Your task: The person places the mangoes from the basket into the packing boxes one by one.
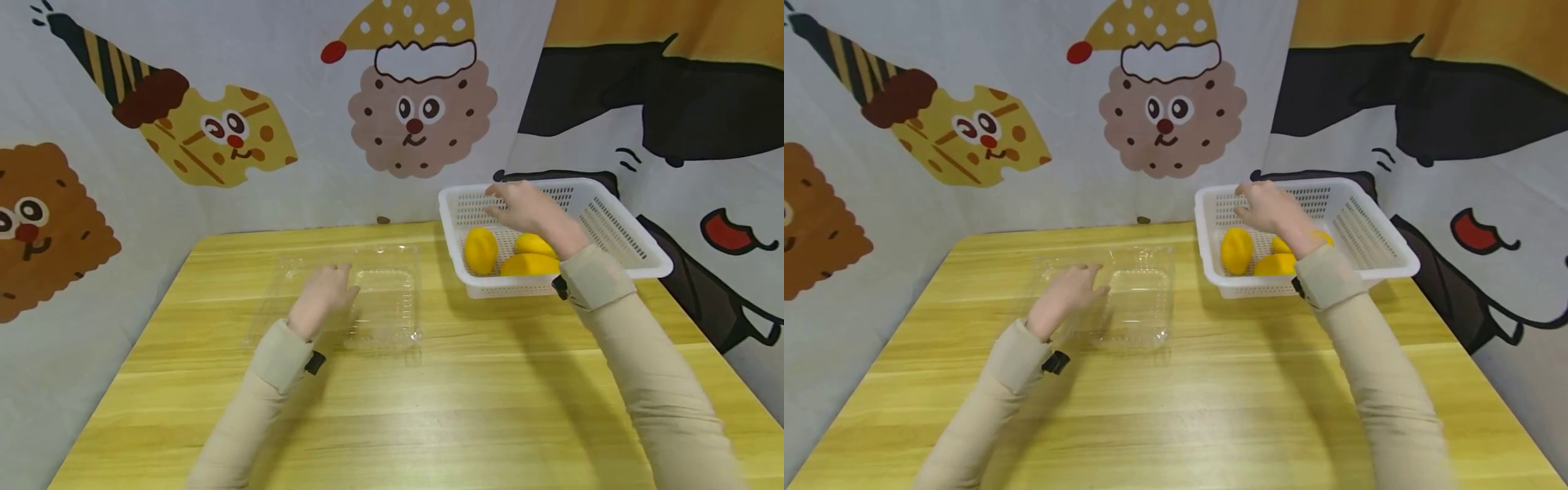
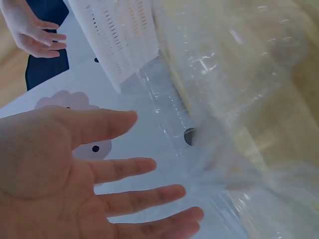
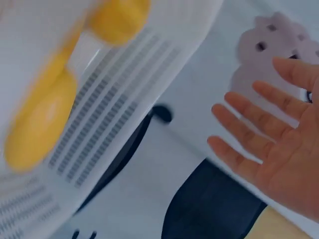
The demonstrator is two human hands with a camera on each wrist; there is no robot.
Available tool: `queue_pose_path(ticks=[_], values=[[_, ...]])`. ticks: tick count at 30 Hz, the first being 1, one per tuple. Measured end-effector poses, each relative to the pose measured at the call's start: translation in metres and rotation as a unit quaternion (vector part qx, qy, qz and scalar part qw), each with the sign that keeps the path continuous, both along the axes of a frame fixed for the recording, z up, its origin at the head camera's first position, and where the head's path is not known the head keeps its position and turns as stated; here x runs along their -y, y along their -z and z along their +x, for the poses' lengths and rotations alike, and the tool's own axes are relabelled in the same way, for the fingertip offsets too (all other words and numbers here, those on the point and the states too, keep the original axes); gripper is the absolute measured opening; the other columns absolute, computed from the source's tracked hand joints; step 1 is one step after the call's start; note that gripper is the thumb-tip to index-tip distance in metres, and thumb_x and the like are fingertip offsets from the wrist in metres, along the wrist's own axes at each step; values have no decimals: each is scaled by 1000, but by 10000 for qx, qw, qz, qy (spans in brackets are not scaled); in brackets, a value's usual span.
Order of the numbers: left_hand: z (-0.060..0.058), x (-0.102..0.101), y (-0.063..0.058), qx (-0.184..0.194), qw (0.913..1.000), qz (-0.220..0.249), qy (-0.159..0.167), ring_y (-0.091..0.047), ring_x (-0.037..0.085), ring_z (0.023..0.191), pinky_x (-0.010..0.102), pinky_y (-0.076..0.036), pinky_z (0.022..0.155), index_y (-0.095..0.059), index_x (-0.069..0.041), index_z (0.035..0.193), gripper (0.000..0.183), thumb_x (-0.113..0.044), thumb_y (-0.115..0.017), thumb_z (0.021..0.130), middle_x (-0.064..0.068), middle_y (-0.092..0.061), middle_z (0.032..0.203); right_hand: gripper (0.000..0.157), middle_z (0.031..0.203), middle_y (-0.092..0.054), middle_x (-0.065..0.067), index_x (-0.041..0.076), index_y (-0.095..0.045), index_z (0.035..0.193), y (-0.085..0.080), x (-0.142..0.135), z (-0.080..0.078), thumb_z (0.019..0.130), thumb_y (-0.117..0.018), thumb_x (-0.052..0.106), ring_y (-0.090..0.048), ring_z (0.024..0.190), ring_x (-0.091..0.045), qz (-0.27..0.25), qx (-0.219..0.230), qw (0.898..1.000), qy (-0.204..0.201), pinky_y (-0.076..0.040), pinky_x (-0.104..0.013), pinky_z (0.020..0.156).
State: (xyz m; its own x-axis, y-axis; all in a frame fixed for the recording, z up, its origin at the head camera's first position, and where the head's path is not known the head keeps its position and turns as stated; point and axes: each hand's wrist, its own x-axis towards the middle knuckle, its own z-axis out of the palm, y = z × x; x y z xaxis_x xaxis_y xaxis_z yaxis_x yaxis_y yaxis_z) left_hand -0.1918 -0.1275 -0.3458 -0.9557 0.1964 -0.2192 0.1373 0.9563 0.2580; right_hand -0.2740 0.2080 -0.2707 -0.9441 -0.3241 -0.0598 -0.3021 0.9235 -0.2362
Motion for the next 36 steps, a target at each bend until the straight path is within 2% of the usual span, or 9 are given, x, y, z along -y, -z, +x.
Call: queue_pose_path(ticks=[4, 10, 15, 19, 22, 25, 29, 34, 36], values=[[11, 6, 5, 164, 9998, -84, -65, -47, 46, 124, 53, -45, 102, -31, 5, 144, 58, -24, -51, 97, 32, -41, 141, 50, 137, -47, -29, 1, -41, 139, -4, -18, -19, 98, -47, 29, -48, 123, -45, 338, 325, 9989, -94, -43, -60, 100], [24, 15, 14, 208, 9997, -15, -109, -50, 47, 119, 55, -48, 97, -31, 6, 143, 53, -18, -47, 98, 34, -41, 139, 51, 139, -45, -28, 1, -39, 141, 9, -49, -42, 98, -46, 28, -44, 125, -45, 660, 842, 9940, -219, -37, -63, 103], [29, 19, 24, -140, 9998, -139, -59, -59, 44, 104, 50, -54, 89, -31, 3, 145, 55, -15, -49, 97, 33, -45, 137, 63, 150, -26, -28, 5, -30, 147, 28, -75, -47, 96, -50, 36, -26, 135, -49, 716, 1671, 9829, 284, -21, -70, 108], [29, 18, 33, -597, 9982, 9, -97, -63, 34, 85, 38, -58, 68, -35, 3, 143, 54, -11, -52, 94, 32, -50, 131, 62, 147, -28, -32, 7, -35, 145, 44, -89, -46, 92, -56, 33, -29, 130, -52, 1028, 1817, 9769, 456, -24, -73, 104], [29, 17, 41, -909, 9952, 299, -187, -63, 37, 87, 36, -57, 61, -35, 3, 143, 54, -8, -52, 93, 33, -49, 133, 62, 144, -32, -33, 8, -38, 143, 55, -95, -44, 88, -61, 26, -33, 127, -53, 1222, 1897, 9729, 502, -27, -75, 101], [29, 17, 47, -1132, 9915, 569, -300, -58, 47, 108, 47, -58, 75, -35, 3, 143, 53, -7, -50, 93, 33, -42, 140, 66, 145, -33, -31, 14, -36, 145, 62, -99, -40, 85, -62, 28, -35, 126, -54, 1394, 1957, 9685, 651, -27, -76, 98], [27, 17, 54, -1208, 9884, 823, -403, -46, 52, 123, 59, -50, 92, -31, 4, 144, 55, -9, -50, 95, 32, -32, 147, 64, 144, -36, -30, 18, -34, 147, 71, -100, -38, 88, -57, 26, -38, 124, -55, 1560, 1796, 9692, 638, -27, -76, 97], [23, 16, 62, -1241, 9864, 995, -417, -39, 51, 130, 59, -44, 99, -29, 4, 145, 52, -9, -43, 96, 30, -28, 150, 71, 144, -36, -31, 15, -31, 147, 79, -100, -37, 82, -58, 7, -36, 127, -53, 1382, 1704, 9746, 446, -25, -74, 102], [23, 16, 63, -1277, 9855, 1046, -402, -39, 50, 131, 58, -44, 100, -30, 4, 145, 51, -8, -40, 97, 30, -28, 150, 73, 145, -34, -30, 14, -31, 148, 82, -100, -36, 81, -58, 5, -35, 128, -53, 1425, 1628, 9757, 330, -25, -74, 103]])
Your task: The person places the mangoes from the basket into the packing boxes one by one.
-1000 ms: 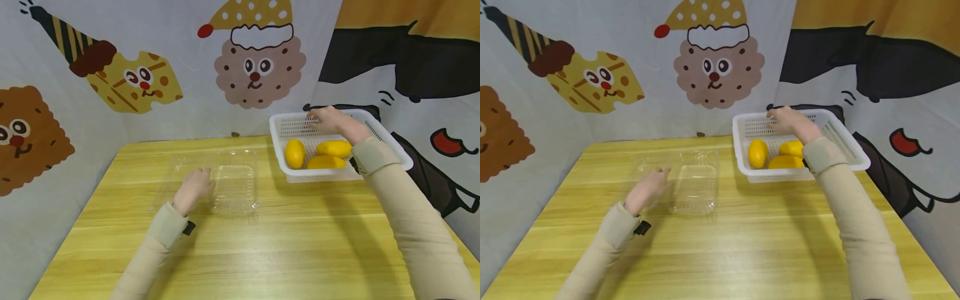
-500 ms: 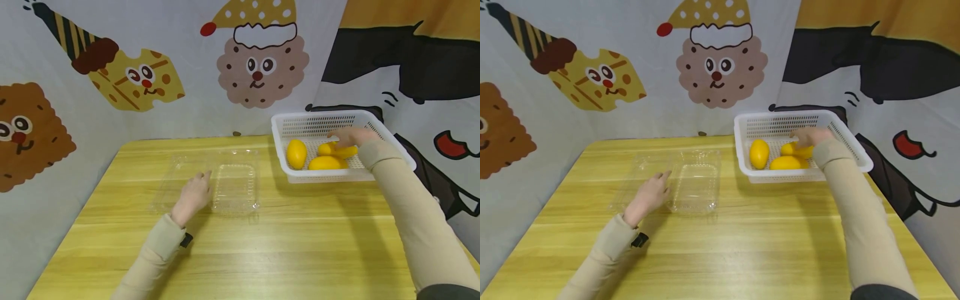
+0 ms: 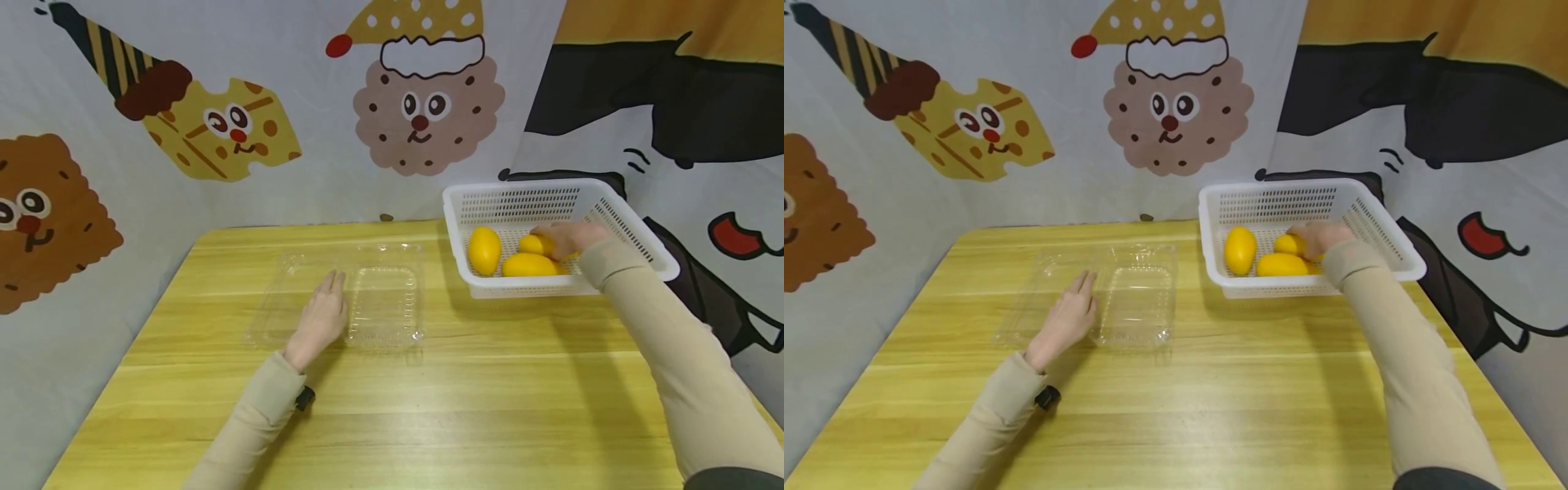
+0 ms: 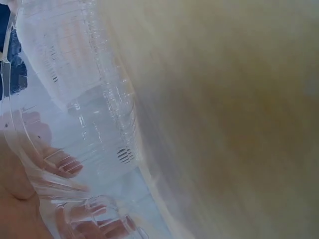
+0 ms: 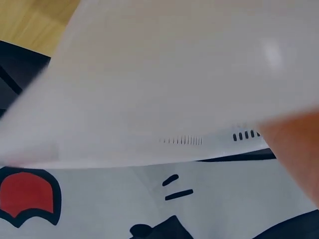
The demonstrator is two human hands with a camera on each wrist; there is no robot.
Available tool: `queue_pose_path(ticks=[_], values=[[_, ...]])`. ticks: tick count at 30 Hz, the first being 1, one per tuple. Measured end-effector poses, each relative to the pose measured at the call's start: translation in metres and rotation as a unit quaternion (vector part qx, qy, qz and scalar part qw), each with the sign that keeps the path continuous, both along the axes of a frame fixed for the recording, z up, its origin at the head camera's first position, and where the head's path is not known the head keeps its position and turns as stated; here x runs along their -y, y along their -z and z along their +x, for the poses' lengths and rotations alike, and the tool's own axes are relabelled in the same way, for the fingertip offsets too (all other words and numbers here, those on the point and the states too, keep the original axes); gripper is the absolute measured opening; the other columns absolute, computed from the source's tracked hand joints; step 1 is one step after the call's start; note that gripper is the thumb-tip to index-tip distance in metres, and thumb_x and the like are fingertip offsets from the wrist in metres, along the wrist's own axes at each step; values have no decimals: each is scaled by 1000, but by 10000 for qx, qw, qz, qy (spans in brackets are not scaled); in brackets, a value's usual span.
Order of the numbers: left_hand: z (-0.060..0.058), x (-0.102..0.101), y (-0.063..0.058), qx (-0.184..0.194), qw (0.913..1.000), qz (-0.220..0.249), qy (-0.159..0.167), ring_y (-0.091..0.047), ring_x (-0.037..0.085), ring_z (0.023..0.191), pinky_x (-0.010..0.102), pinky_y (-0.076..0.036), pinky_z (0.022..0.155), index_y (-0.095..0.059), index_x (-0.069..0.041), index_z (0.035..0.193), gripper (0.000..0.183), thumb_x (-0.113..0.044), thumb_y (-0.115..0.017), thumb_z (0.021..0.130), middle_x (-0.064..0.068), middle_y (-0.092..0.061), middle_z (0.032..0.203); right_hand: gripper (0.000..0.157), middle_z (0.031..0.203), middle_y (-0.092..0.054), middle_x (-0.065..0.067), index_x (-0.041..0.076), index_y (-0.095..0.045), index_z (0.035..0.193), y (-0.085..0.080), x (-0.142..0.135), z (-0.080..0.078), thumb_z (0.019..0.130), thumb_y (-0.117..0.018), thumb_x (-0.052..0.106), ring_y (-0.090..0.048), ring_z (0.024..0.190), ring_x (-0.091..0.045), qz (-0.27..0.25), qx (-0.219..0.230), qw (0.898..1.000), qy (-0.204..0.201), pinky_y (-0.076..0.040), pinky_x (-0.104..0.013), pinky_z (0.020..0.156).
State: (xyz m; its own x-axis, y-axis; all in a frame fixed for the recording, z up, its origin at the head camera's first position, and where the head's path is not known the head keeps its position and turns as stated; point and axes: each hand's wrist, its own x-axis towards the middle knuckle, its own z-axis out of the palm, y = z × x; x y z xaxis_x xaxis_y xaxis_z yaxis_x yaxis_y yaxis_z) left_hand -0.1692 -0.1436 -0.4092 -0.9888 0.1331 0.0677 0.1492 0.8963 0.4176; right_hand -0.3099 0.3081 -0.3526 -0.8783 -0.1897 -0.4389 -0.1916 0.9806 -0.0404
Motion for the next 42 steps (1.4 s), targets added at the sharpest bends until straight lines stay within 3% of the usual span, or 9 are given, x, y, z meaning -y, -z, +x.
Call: queue_pose_path(ticks=[7, 10, 15, 19, 23, 30, 35, 42], values=[[-3, -2, 2, -356, 9992, 180, 28, -48, 50, 122, 54, -49, 96, -38, 12, 138, 45, -2, -40, 95, 34, -37, 143, 63, 146, -34, -29, 14, -33, 147, 6, 1, 4, 88, -55, 10, -36, 129, -52, 110, -265, 9989, -383, -28, -73, 101], [-4, -2, 1, -665, 9977, 157, 16, -58, 47, 110, 46, -57, 86, -44, 14, 132, 41, -1, -45, 94, 35, -45, 135, 61, 148, -30, -31, 13, -31, 148, 8, 2, 3, 91, -53, 14, -31, 131, -54, 155, -296, 9986, -410, -25, -74, 103], [-5, -2, 0, -1150, 9934, 1, -23, -68, 37, 81, 30, -58, 56, -53, 15, 122, 34, -2, -53, 93, 35, -57, 121, 73, 148, -25, -34, 8, -25, 149, 11, 3, -1, 88, -60, 25, -27, 132, -56, 294, -347, 9981, -406, -22, -73, 105], [-6, -3, -2, -1095, 9939, -37, -120, -66, 32, 71, 24, -52, 47, -54, 13, 122, 34, -3, -54, 92, 34, -58, 120, 89, 148, -23, -35, 4, -17, 151, 8, 4, -4, 84, -65, 37, -29, 132, -55, 251, -427, 9980, -402, -25, -70, 106], [-7, -3, -4, -919, 9956, 28, -190, -61, 25, 62, 20, -47, 43, -52, 11, 126, 37, -4, -54, 93, 34, -57, 122, 95, 145, -28, -36, 2, -13, 150, -1, 9, -7, 82, -67, 42, -38, 126, -53, 44, -445, 9987, -249, -33, -70, 101], [-9, -3, -4, -898, 9957, 107, -187, -51, 17, 50, 18, -41, 38, -54, 12, 125, 36, -3, -55, 92, 34, -58, 119, 93, 138, -37, -35, 4, -16, 147, -21, 26, -10, 82, -65, 49, -47, 114, -48, -265, -765, 9967, -116, -41, -67, 94], [-9, -2, -4, -921, 9955, 75, -224, -52, 19, 51, 19, -42, 39, -55, 12, 123, 35, -3, -55, 92, 34, -59, 117, 84, 114, -52, -25, 6, -23, 139, -42, 49, -4, 83, -62, 54, -55, 88, -34, -501, -1119, 9924, -92, -50, -51, 78], [-8, -3, -4, -902, 9956, 87, -236, -48, 15, 48, 17, -39, 38, -55, 12, 123, 35, -3, -55, 92, 34, -61, 115, 74, 97, -56, -19, 4, -31, 128, -64, 96, 9, 82, -60, 54, -56, 77, -29, -1081, -1713, 9788, -291, -48, -38, 64]])
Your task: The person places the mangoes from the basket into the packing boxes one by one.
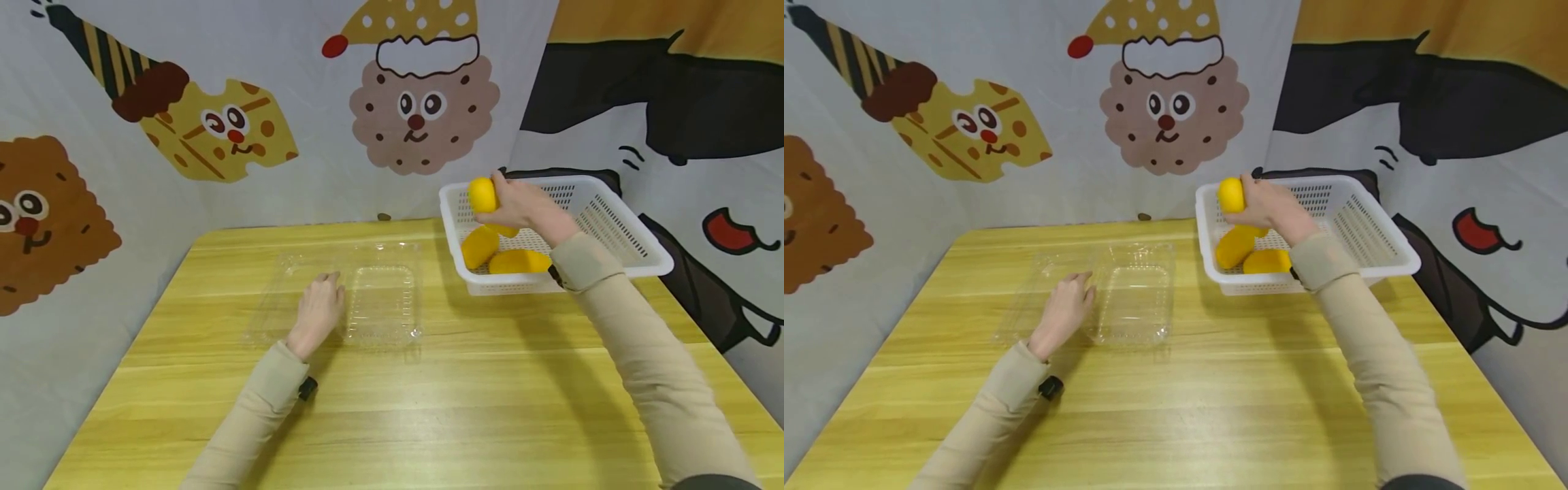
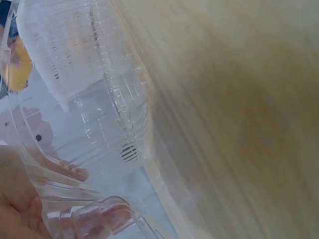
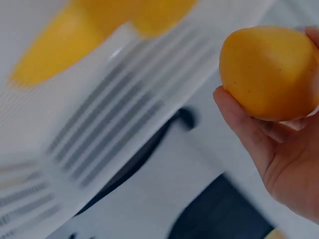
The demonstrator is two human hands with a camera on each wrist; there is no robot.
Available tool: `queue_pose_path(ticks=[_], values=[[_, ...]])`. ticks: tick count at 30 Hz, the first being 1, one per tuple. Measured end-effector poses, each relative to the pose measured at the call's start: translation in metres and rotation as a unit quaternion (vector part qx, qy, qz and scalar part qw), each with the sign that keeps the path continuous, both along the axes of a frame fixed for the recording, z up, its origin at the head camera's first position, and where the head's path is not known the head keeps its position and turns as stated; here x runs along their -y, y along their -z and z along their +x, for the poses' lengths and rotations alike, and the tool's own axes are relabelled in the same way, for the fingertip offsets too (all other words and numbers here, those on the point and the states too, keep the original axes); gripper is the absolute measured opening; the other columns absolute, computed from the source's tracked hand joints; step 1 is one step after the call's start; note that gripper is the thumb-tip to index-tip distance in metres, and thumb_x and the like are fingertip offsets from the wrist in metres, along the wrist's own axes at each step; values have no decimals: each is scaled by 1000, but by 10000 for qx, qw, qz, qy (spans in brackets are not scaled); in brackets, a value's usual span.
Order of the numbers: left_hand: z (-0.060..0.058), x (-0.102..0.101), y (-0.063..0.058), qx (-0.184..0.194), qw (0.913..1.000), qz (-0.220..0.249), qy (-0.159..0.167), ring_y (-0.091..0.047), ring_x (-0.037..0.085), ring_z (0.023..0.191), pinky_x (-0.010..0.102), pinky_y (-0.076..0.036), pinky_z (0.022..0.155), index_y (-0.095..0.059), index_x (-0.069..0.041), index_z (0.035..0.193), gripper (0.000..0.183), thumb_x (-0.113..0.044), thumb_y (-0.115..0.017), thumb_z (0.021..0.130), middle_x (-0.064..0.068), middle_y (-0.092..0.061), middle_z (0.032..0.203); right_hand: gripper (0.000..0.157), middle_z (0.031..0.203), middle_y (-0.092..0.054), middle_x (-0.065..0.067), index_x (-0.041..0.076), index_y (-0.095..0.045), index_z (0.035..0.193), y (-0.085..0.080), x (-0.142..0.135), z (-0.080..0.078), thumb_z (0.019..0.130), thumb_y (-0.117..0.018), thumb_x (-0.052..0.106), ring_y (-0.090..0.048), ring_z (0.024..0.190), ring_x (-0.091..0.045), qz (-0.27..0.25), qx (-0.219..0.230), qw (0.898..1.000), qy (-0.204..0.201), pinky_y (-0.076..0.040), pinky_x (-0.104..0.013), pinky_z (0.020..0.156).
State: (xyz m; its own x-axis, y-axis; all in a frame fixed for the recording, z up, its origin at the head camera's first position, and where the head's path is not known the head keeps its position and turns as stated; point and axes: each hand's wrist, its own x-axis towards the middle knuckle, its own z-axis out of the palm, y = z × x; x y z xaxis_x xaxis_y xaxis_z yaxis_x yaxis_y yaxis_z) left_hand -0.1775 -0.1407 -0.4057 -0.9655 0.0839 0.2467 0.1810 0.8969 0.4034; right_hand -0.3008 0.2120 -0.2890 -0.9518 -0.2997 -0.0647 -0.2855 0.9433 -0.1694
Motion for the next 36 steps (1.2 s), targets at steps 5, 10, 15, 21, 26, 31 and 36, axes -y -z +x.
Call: queue_pose_path(ticks=[5, 10, 15, 21, 26, 31, 36], values=[[1, 1, 0, 32, 10000, 56, 6, -47, 14, 47, 17, -38, 37, -55, 13, 123, 35, -4, -55, 92, 34, -61, 113, 77, 95, -58, -17, 2, -34, 131, -6, 45, 12, 81, -60, 54, -57, 78, -30, -268, -273, 9991, -169, -49, -39, 65], [1, 1, -2, 84, 9999, 86, -8, -47, 15, 47, 18, -38, 38, -55, 13, 122, 35, -4, -54, 92, 34, -61, 112, 78, 92, -59, -13, 5, -35, 131, -7, 92, 33, 78, -61, 55, -58, 71, -26, -493, -352, 9977, -318, -49, -33, 58], [2, 1, -2, 180, 9997, 137, -24, -46, 14, 47, 18, -38, 38, -54, 13, 123, 36, -5, -54, 92, 34, -61, 113, 78, 85, -60, -10, 5, -37, 129, 1, 135, 53, 76, -61, 58, -60, 65, -24, -663, -332, 9965, -380, -48, -30, 51], [1, 1, -2, 205, 9997, 117, -29, -46, 13, 47, 16, -37, 38, -54, 13, 124, 36, -5, -55, 92, 34, -62, 112, 87, 83, -60, -9, 1, -35, 134, 24, 167, 60, 78, -60, 63, -61, 65, -22, -1084, 216, 9938, -74, -49, -29, 51], [1, 1, -1, 211, 9997, 96, -7, -44, 12, 46, 16, -35, 37, -53, 14, 123, 37, -5, -55, 92, 34, -62, 110, 86, 84, -62, -8, 1, -39, 134, 49, 178, 61, 79, -62, 63, -62, 65, -20, -1707, 1098, 9786, 352, -55, -31, 57], [0, 1, -2, 192, 9998, 73, -29, -51, 17, 51, 19, -41, 40, -55, 14, 122, 36, -5, -56, 91, 33, -63, 109, 60, 81, -62, -7, 8, -54, 106, 69, 184, 59, 81, -62, 61, -61, 63, -18, -2039, 1531, 9658, 473, -59, -38, 66], [0, 0, -4, 253, 9996, 74, -21, -54, 20, 54, 20, -45, 42, -55, 13, 122, 36, -6, -56, 91, 33, -62, 110, 46, 80, -61, -7, 11, -56, 93, 82, 188, 58, 85, -61, 56, -60, 62, -18, -2253, 1814, 9563, 417, -60, -39, 66]])
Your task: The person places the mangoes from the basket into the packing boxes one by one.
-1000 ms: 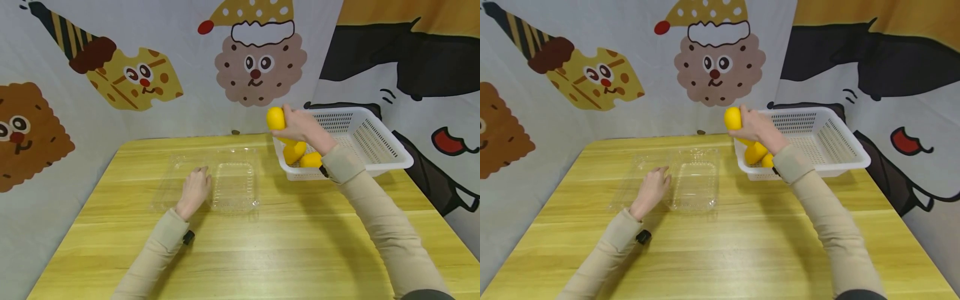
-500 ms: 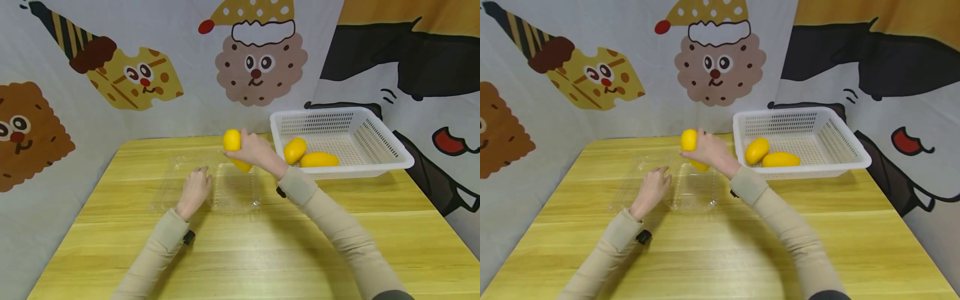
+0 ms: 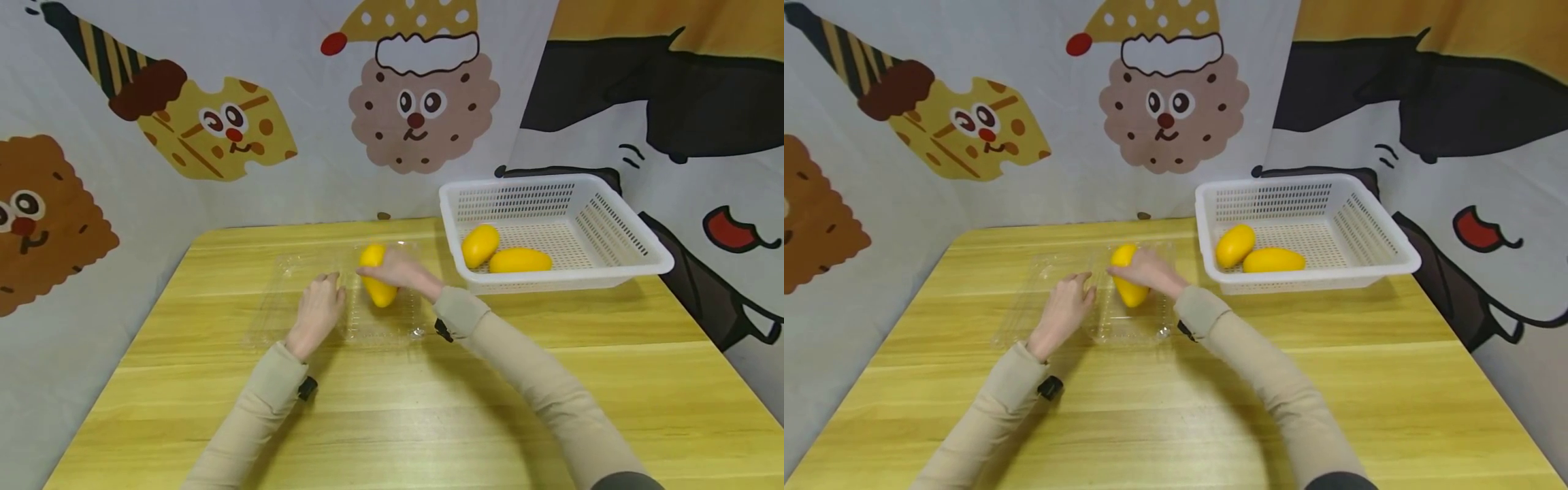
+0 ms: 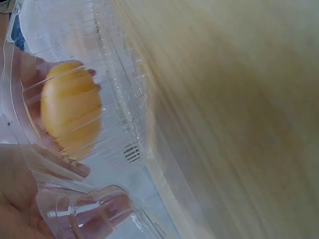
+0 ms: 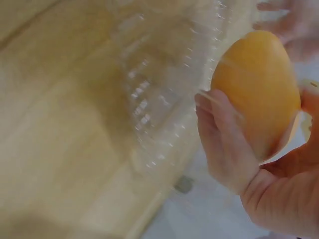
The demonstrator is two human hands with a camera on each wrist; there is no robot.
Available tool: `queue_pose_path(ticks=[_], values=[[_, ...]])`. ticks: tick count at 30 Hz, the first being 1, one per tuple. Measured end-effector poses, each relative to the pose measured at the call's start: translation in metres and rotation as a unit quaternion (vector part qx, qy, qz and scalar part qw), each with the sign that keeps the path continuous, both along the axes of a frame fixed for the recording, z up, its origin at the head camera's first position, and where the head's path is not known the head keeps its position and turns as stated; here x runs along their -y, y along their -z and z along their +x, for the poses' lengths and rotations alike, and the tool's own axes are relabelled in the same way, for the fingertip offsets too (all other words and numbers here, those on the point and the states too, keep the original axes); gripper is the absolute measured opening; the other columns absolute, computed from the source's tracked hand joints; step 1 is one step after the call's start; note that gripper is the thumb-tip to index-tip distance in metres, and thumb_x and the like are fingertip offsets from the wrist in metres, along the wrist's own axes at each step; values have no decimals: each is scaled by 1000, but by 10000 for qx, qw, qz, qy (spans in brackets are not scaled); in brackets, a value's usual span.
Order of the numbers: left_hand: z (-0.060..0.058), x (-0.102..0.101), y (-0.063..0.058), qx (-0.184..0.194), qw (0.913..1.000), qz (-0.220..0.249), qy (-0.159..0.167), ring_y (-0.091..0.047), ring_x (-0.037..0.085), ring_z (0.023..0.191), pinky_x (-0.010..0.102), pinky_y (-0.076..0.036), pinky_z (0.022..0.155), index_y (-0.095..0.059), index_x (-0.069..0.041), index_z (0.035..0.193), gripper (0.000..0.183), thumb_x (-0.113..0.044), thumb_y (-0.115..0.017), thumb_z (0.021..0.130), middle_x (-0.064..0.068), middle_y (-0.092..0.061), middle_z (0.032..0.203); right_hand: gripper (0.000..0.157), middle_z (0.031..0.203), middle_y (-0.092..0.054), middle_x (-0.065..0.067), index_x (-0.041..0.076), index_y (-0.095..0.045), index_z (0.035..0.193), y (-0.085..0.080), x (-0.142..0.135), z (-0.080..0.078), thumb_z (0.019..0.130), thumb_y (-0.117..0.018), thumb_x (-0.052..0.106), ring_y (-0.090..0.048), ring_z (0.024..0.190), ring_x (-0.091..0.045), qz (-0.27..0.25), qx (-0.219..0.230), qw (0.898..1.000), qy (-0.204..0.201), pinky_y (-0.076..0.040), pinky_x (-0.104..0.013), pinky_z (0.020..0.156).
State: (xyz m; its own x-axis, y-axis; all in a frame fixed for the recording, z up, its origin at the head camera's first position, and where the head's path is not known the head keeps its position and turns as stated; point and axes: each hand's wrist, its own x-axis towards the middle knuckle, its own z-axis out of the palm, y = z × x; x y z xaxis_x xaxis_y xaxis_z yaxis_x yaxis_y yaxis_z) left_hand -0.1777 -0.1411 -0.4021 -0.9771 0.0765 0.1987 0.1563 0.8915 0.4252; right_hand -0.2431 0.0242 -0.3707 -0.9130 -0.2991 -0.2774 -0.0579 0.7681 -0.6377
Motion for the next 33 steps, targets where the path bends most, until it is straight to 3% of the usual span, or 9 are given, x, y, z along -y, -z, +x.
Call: queue_pose_path(ticks=[6, 14, 19, 22, 28, 33], values=[[0, 1, 0, 109, 9999, 29, 34, -54, 20, 54, 19, -44, 41, -54, 13, 123, 37, -7, -55, 92, 33, -62, 111, 52, 85, -61, -9, 6, -56, 98, 13, 4, -1, 85, -60, 57, -61, 67, -19, -31, 281, 9994, -217, -60, -35, 64], [0, 1, 0, 56, 10000, -17, 66, -55, 22, 59, 23, -47, 45, -55, 13, 122, 37, -7, -55, 92, 32, -62, 109, 44, 85, -60, -11, 2, -56, 98, 16, 9, -1, 91, -58, 45, -64, 64, -21, -274, 309, 9985, -369, -60, -32, 62], [0, 2, -1, 125, 9999, 8, 85, -55, 22, 58, 22, -46, 44, -54, 13, 123, 37, -8, -54, 93, 32, -62, 111, 54, 92, -62, -15, -7, -51, 118, 13, 6, -2, 96, -51, 42, -67, 70, -25, -74, 403, 9982, -434, -60, -34, 71], [0, 2, -1, 139, 9999, -13, 81, -55, 22, 59, 23, -47, 46, -55, 13, 123, 37, -9, -54, 93, 32, -61, 113, 61, 101, -65, -20, -9, -44, 131, 6, 1, -1, 98, -46, 42, -68, 81, -29, 201, 386, 9977, -527, -59, -36, 77], [1, 2, -1, 269, 9996, 44, 95, -51, 17, 52, 19, -42, 40, -53, 12, 125, 38, -9, -54, 93, 33, -59, 117, 59, 132, -56, -21, -2, -41, 139, -21, -10, 0, 97, -50, 38, -63, 104, -32, 703, -321, 9935, -832, -54, -41, 93], [0, 1, -2, 235, 9997, 47, 93, -55, 21, 58, 21, -45, 43, -54, 12, 124, 38, -9, -54, 93, 33, -60, 116, 49, 118, -65, -16, 2, -48, 135, -53, -27, -4, 96, -53, 33, -65, 92, -22, 963, -1070, 9828, -1161, -57, -35, 82]])
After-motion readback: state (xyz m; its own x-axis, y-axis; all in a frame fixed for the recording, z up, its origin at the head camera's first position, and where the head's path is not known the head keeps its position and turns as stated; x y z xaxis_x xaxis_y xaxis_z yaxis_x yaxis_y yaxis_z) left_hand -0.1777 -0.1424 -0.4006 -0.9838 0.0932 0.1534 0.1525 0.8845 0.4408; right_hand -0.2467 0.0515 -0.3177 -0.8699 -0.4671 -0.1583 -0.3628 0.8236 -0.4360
